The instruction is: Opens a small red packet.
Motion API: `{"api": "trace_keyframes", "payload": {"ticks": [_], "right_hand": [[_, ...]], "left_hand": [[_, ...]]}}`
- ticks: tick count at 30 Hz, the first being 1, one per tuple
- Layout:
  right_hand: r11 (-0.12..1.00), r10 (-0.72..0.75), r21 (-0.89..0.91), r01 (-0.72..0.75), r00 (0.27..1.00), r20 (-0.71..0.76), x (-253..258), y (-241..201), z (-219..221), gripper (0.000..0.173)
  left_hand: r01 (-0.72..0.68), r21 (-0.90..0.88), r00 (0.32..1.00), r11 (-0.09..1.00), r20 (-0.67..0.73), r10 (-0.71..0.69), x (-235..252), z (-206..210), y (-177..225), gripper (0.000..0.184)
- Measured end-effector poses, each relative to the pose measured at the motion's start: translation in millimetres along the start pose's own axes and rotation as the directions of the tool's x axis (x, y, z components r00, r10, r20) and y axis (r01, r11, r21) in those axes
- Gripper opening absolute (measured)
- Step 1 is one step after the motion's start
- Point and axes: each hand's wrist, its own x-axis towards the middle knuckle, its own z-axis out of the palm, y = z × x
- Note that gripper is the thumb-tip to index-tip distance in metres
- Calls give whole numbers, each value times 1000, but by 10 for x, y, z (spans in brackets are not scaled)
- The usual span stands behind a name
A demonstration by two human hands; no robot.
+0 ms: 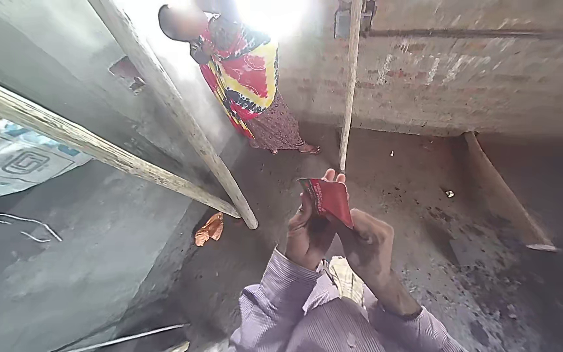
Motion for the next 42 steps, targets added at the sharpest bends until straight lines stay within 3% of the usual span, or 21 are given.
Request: {"api": "trace_keyframes", "payload": {"ticks": [5,10,14,18,21,23,25,28,30,33,35,38,40,42], "right_hand": [[997,70,36,-70,997,-12,23,62,-166,14],[992,126,-25,-126,992,5,-8,205,-302,23],[972,209,104,-210,978,14,-77,265,-438,27],[974,145,-138,-180,962,-232,-49,427,-537,26],[970,115,-198,-143,982,-147,2,392,-587,33],[969,117,-192,-156,973,-199,68,497,-607,32],[966,127,-189,-176,961,-245,162,640,-635,25],[960,138,-222,-170,978,-155,306,774,-673,25],[950,164,-233,-209,966,-199,466,958,-701,22],[944,304,-77,-322,935,-184,754,1278,-799,18],[851,518,189,-489,841,-156,917,1433,-863,14],[492,779,621,-610,627,-1,1402,1814,-1084,16],[176,806,767,-618,537,248,1575,2045,-1299,25],[-105,730,811,-576,509,456,1735,2261,-1430,25]], "left_hand": [[44,-9,998,999,-38,-44,113,40,-177,50],[87,98,996,991,28,-90,281,2,-300,54],[222,134,973,966,26,-228,369,14,-518,59],[264,131,964,956,-12,-265,510,30,-589,54],[301,137,952,944,12,-305,633,105,-723,57],[322,140,945,936,19,-328,720,10,-774,59],[303,106,952,947,18,-306,851,-87,-791,58],[329,86,944,941,-6,-329,1119,-210,-860,62],[328,81,944,941,11,-330,1343,-273,-933,61],[336,17,940,942,52,-336,1797,-328,-1022,57],[364,-10,931,931,25,-364,2052,-366,-1080,52],[357,-29,928,934,123,-351,2609,-353,-1155,60],[328,-24,929,944,189,-318,2890,-450,-1274,70],[285,0,942,959,186,-280,3204,-564,-1415,63]]}}
